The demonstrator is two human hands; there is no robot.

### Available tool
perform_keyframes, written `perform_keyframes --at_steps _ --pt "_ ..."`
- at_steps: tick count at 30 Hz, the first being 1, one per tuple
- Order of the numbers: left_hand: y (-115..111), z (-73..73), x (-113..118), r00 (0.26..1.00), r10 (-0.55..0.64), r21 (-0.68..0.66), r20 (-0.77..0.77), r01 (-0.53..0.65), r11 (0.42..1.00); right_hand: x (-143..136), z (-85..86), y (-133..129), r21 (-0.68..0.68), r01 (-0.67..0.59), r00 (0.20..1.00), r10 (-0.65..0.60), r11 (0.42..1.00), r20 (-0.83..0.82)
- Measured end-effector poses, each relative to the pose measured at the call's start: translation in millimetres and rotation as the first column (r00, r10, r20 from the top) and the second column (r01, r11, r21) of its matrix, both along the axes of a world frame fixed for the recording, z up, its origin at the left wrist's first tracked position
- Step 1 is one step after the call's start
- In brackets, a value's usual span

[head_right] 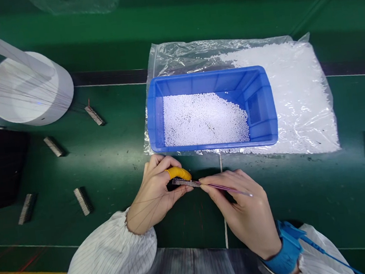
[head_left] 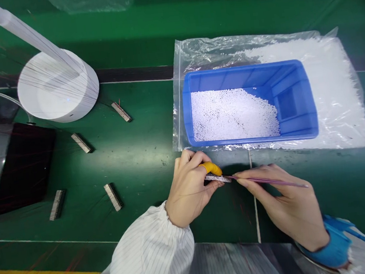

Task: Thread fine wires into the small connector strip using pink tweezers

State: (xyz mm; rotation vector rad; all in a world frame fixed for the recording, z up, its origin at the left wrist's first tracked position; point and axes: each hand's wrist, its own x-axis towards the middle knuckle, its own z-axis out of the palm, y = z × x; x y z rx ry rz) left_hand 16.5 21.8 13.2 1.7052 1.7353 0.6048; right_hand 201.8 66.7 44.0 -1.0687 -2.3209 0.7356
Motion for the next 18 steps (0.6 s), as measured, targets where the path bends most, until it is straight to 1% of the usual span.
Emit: perform_keyframes --at_steps 10,18 --pt "-0.7 -1.0 0.0 1.000 0.004 0.064 0.015 -0.005 0.998 -0.7 0.3 0.3 0.035 -0.027 1.000 0.026 0.999 0.017" --pt "2.5 5.5 -0.1 0.999 0.015 -0.012 0.041 -0.015 1.000 -6.7 8.2 -6.6 0.125 -0.061 0.993 0.047 0.990 0.108"
